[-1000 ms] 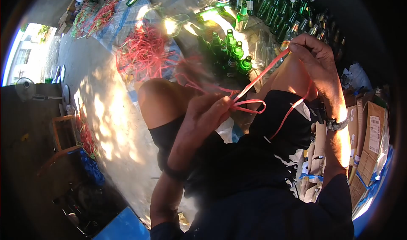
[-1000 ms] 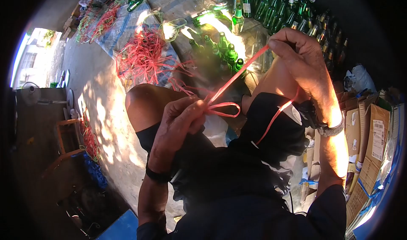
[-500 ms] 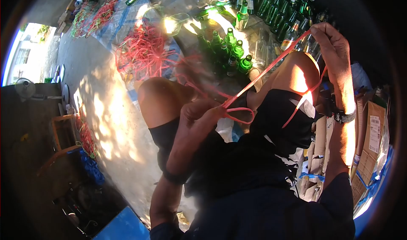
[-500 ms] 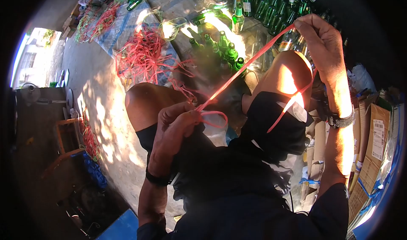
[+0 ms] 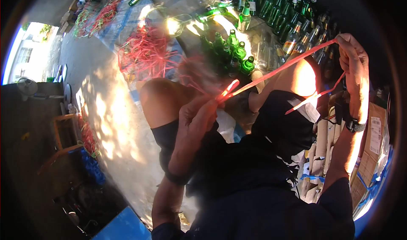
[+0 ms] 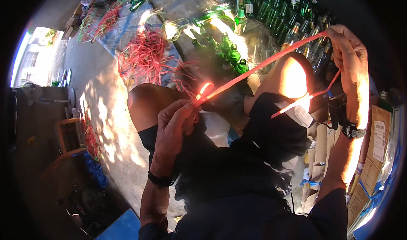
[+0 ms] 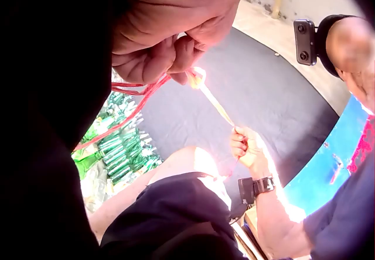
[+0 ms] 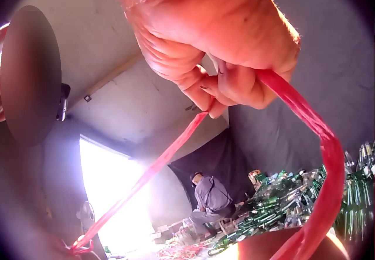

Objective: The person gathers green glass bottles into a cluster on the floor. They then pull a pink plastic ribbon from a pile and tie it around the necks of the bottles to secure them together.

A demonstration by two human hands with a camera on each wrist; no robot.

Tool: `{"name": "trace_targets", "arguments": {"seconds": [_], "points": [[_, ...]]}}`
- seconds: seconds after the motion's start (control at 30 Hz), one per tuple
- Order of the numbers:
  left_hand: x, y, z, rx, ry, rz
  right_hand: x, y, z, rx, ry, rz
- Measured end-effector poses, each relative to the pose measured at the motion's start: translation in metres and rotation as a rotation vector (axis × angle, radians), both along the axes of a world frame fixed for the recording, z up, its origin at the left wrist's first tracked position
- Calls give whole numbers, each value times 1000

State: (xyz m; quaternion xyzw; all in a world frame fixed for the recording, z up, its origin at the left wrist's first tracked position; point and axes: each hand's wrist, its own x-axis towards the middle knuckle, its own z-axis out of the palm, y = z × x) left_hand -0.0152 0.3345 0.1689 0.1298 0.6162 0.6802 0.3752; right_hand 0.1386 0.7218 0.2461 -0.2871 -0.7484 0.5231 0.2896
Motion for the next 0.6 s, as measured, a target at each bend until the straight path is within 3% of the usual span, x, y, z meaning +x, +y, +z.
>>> {"name": "trace_targets", "arguments": {"seconds": [0.17,0.3,0.37,0.6], "points": [[0,3,-3,50,-96,64,23,-1,5,-26,-108,-6],[-1,3,-6,93,-118,116,45,11,-4,-62,-100,157],[0,3,-6,98,-151,131,50,9,-5,-169,-3,36],[1,-1,-8,91,-130,107,65,36,-5,-104,100,-65]]}}
